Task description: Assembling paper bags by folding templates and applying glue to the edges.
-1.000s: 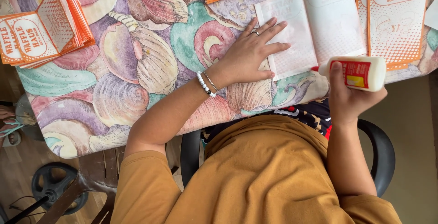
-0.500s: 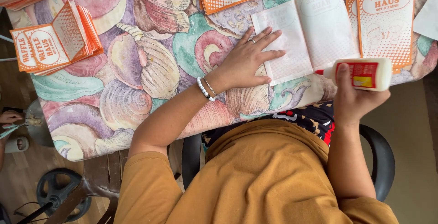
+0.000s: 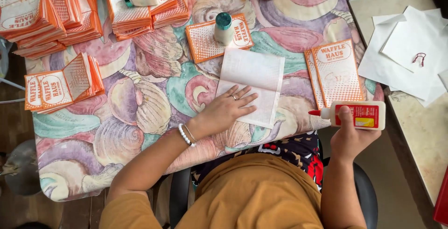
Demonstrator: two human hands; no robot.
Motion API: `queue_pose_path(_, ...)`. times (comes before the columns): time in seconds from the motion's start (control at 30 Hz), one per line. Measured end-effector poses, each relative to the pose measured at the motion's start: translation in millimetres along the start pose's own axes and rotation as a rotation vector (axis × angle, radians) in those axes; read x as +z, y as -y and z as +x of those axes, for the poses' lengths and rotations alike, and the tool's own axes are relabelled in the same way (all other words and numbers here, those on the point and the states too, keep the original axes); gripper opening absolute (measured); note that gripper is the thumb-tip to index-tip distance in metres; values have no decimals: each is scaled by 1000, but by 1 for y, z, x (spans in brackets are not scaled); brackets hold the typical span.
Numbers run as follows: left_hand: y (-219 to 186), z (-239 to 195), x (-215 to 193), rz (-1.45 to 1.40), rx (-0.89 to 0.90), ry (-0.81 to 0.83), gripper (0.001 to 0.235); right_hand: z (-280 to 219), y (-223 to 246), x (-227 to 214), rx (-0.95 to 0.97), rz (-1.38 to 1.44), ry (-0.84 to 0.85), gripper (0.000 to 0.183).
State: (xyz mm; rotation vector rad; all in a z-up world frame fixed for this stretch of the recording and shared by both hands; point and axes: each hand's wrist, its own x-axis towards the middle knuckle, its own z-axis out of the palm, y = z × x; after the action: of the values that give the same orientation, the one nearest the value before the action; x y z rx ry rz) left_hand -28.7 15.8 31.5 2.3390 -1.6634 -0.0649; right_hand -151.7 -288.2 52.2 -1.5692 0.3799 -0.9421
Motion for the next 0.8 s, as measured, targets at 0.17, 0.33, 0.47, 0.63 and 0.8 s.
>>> queue_pose_path(0.17,-7,16,9,-32,-122,53,67,-4,-39,-22,143,-2,-138,35)
queue_pose_path(0.33,-41,55,11,-48,-409,66,70,-12,-32,-9,178,48,-87,29)
queue_pose_path(0.47,-34,64,48,41,-375,-163,49,-16,-54,-14,130,1,12,33)
queue_pose_path(0.63,8,31,33,-57,-309,-274,31,-20,-66,-18,101,-69,125,39)
queue_pose_path(0.8,40,-6,35,-359,-369,-259,26,-28,-78,-4,78,-73,241,46)
